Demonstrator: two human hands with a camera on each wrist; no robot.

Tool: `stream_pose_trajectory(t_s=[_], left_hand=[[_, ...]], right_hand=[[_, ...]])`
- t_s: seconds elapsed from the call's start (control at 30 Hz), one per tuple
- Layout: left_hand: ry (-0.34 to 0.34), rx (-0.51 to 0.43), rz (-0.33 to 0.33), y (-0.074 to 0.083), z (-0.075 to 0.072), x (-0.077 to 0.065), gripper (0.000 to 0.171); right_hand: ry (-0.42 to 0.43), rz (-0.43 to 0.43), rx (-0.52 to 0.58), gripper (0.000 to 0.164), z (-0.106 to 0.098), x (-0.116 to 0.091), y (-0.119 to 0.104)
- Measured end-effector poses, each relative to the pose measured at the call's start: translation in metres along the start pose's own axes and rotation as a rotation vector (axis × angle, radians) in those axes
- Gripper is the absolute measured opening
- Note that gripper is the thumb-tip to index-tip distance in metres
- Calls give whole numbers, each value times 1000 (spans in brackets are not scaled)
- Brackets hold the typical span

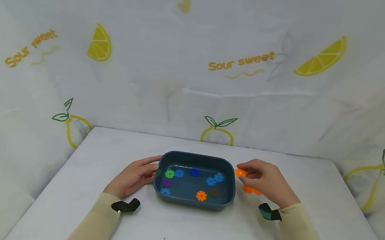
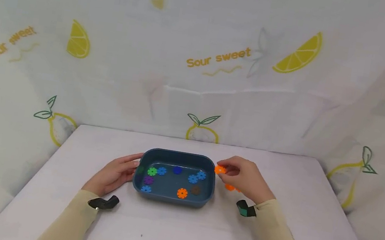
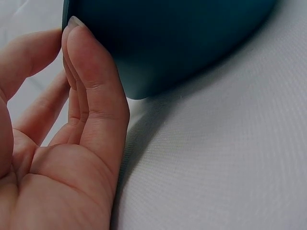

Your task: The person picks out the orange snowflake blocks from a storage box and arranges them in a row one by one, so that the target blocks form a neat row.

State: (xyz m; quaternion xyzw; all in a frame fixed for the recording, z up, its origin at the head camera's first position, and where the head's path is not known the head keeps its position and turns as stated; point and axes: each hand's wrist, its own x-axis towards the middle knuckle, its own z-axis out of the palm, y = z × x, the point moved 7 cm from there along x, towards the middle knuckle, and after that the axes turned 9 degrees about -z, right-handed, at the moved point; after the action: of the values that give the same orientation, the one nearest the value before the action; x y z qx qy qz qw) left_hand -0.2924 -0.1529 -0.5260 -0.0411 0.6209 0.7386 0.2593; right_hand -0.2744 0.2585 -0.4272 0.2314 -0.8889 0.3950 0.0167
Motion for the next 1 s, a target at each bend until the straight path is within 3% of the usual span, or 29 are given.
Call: stream_pose_trajectory(t_s=[0.47, 1.0], left_hand=[[8, -13, -32, -2, -2, 0, 57], [7, -7, -37, -6, -1, 3, 62]], right_hand=[[110, 151, -99, 38, -56, -60, 66], [92, 273, -127, 45, -66, -84, 115]])
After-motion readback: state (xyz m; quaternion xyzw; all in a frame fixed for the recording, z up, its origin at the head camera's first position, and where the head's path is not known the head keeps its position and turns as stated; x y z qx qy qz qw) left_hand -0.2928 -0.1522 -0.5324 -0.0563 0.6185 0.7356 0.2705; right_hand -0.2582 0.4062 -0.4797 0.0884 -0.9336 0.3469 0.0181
